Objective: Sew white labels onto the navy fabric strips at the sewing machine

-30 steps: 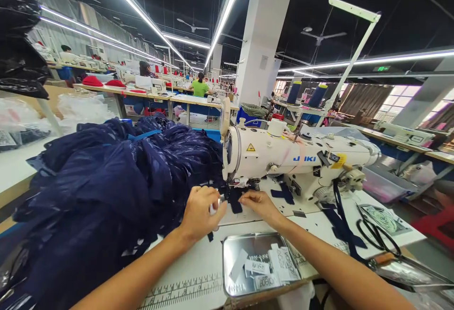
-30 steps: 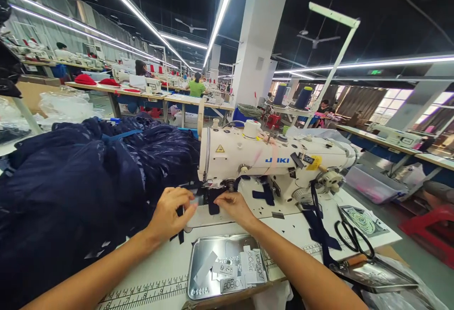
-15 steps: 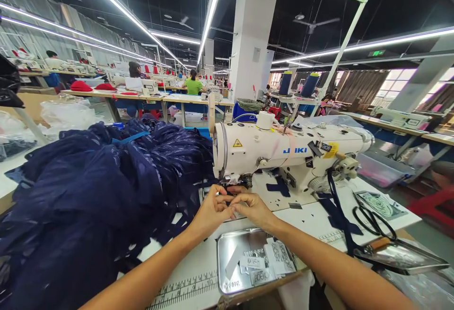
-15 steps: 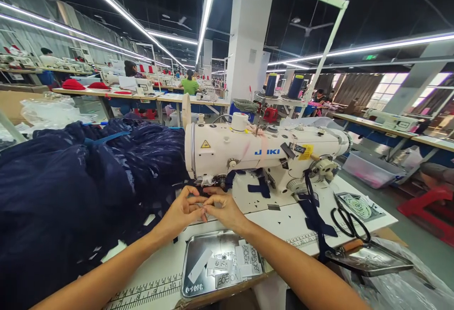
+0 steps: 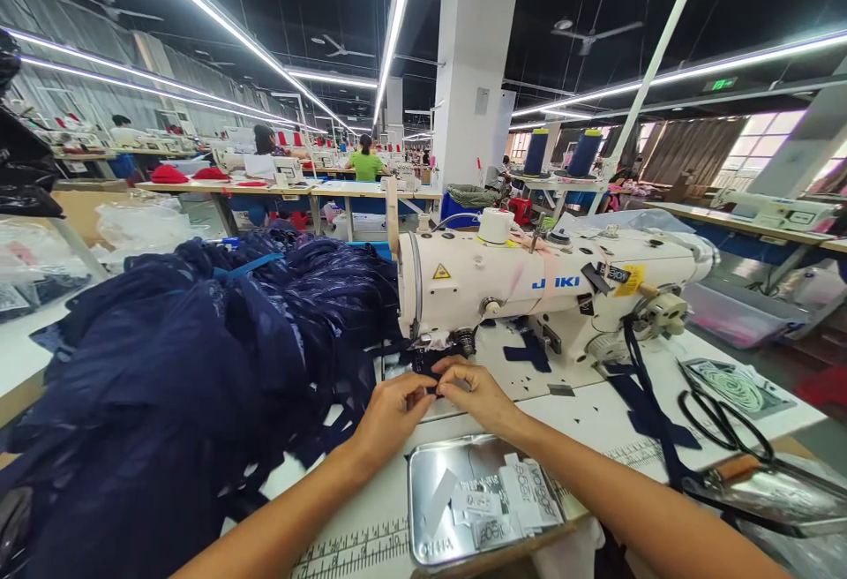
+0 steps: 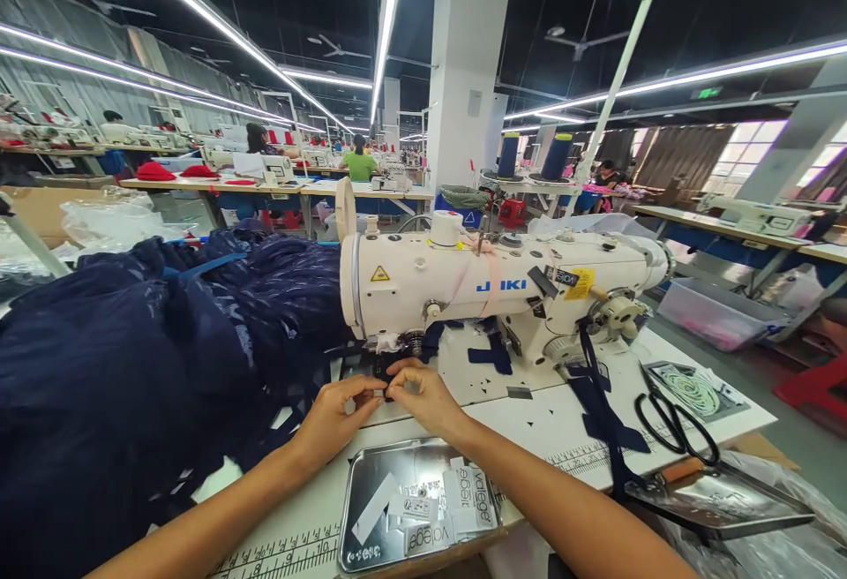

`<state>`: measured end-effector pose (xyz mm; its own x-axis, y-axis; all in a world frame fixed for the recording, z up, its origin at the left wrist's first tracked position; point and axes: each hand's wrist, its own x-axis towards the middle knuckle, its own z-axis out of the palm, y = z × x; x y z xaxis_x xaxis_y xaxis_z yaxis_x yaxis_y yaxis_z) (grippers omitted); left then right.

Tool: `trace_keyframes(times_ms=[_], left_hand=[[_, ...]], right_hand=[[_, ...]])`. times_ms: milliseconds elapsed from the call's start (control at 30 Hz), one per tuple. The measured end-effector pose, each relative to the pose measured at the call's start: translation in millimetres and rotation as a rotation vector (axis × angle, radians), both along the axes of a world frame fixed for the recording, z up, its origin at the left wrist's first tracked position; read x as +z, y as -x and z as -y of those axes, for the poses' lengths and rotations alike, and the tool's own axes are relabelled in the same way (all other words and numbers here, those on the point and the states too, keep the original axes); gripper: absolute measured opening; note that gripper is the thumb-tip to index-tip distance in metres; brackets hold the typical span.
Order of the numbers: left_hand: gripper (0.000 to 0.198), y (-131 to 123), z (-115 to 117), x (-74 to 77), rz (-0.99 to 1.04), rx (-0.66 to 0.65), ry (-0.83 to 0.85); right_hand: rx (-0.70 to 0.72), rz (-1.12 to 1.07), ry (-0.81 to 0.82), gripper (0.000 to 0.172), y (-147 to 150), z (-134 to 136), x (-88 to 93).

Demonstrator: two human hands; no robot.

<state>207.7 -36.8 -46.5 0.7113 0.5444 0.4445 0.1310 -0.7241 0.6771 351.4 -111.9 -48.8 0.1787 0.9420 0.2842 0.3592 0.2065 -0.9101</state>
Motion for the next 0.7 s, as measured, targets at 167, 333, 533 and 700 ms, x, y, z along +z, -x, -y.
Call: trace_keyframes(times_ms=[167, 333, 533, 700], left_hand=[[0.020, 2.3, -3.2, -4.2, 0.018, -0.015, -0.243], [0.020, 1.2, 0.7, 1.1, -0.094, 0.047, -0.280], [0.016, -7.2, -19.1, 19.3, -0.255, 0.237, -0.179], [0.018, -21.6, -40.1, 19.7, -0.251, 0.264, 0.071]], right_hand=[[0.031, 0.071, -0.005, 0.014, -1.9, -4.3, -2.8], [-0.001, 0.334, -0.013, 0.018, -0.7, -11.2, -8.8], [-0.121, 0.522, 0.069, 0.030, -9.6, -35.6, -8.0], [-0.157, 0.578, 0.132, 0.028, -15.4, -60.5, -8.4]])
